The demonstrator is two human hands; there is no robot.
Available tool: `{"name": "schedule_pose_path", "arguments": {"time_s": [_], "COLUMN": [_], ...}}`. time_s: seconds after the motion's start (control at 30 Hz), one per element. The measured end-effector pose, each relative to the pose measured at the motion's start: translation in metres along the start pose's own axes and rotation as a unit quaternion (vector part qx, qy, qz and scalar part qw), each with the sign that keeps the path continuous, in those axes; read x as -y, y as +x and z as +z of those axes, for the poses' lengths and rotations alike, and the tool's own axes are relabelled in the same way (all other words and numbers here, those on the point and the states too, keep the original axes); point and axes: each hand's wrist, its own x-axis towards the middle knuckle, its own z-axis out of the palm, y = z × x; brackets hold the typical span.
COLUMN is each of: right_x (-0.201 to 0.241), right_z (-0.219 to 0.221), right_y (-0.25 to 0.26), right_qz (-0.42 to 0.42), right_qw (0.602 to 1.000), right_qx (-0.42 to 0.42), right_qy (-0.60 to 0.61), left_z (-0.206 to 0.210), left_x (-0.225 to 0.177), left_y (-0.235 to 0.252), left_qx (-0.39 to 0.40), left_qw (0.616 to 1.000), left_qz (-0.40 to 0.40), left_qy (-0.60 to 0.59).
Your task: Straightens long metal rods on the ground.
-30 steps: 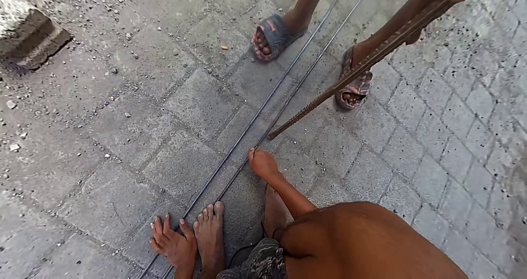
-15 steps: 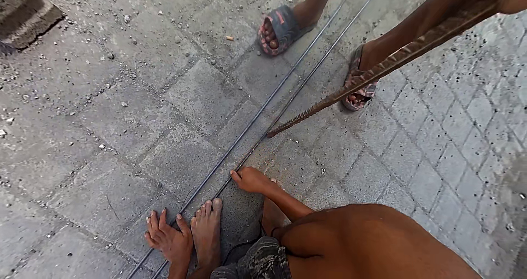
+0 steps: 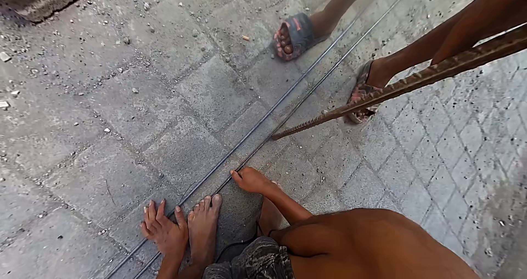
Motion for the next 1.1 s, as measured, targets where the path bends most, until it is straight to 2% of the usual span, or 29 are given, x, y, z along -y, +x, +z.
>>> {"name": "schedule_pose_path", "arguments": {"time_s": [0.8, 0.97, 1.1], "right_x": [0.008, 0.011, 0.008], "right_z": [0.002, 0.006, 0.015], "right_y": [-0.005, -0.008, -0.008], "right_qz": [0.020, 0.046, 0.073], "right_qw": [0.999, 0.998, 0.988], "right_qx": [-0.008, -0.037, -0.046], "right_qy": [-0.026, 0.018, 0.128], "left_z": [-0.004, -0.009, -0.012], "left_x": [-0.005, -0.005, -0.006], "left_y": [0.001, 0.002, 0.002], "left_qx": [0.017, 0.036, 0.046], "left_qw": [0.999, 0.998, 0.997], "left_qz": [-0.022, -0.025, -0.028], "left_qy": [-0.035, -0.051, -0.060]}}
